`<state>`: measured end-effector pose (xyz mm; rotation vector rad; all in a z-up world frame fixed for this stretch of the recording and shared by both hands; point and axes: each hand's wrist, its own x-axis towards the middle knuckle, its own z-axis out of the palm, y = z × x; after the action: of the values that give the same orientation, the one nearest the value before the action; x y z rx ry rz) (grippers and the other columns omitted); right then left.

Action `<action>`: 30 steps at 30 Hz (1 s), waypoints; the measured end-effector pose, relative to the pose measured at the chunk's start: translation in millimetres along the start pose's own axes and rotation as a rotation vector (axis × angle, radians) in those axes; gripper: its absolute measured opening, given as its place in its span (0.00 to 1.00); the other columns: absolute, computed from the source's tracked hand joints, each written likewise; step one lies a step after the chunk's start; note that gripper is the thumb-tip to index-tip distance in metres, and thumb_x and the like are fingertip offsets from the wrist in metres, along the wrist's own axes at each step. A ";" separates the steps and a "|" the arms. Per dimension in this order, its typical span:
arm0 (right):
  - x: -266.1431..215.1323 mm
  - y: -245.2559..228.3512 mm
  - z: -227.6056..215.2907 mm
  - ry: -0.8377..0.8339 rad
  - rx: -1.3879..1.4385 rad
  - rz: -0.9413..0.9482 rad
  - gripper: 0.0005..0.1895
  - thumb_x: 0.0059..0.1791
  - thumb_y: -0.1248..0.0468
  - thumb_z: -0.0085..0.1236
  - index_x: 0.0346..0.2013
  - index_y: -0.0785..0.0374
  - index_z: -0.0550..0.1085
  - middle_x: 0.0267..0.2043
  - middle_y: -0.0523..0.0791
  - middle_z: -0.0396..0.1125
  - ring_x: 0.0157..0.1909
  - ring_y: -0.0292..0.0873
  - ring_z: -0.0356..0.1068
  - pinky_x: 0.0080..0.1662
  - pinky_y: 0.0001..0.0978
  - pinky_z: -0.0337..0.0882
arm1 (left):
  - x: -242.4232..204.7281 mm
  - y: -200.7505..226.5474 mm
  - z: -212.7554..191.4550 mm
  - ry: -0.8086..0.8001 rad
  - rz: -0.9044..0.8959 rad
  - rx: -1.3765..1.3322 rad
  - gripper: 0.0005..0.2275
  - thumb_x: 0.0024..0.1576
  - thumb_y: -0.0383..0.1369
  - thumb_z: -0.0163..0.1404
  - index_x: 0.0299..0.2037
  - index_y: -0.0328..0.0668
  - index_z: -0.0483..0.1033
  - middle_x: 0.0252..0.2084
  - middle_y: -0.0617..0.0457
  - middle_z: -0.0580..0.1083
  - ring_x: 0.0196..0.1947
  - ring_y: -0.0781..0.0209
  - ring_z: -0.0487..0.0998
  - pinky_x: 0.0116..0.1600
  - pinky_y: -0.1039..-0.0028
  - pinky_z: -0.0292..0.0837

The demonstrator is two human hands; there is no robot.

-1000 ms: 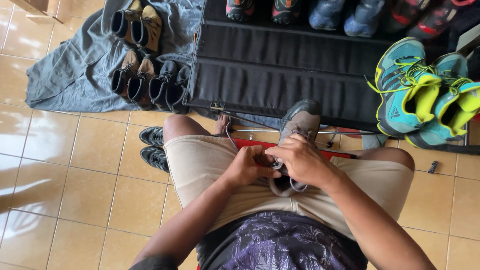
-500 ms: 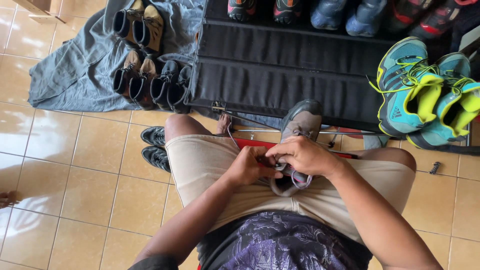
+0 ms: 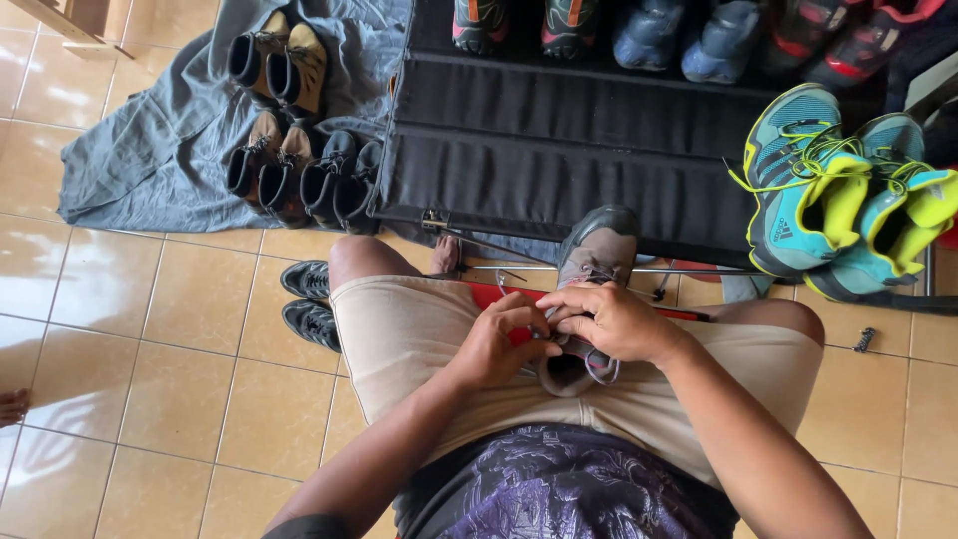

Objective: The person sits on the floor and laces a gray hiking boot. They thread the laces through the eyelets and tie a knot, repeating the process to secure the laces.

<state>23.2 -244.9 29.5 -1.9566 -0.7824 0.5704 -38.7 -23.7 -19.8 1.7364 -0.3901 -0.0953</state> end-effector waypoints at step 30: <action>-35.6 -26.2 13.5 0.172 -0.750 -0.225 0.22 0.35 0.51 0.76 0.30 0.59 0.74 0.54 0.50 0.67 0.64 0.56 0.62 0.62 0.54 0.62 | -5.3 49.8 -127.6 -0.187 -0.387 0.752 0.12 0.48 0.35 0.61 0.41 0.47 0.79 0.40 0.45 0.77 0.44 0.37 0.80 0.49 0.52 0.76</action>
<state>-18.0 -252.8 48.9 -2.4930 -1.1994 -0.0555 -18.6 90.1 54.0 2.5445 -0.2282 -0.4371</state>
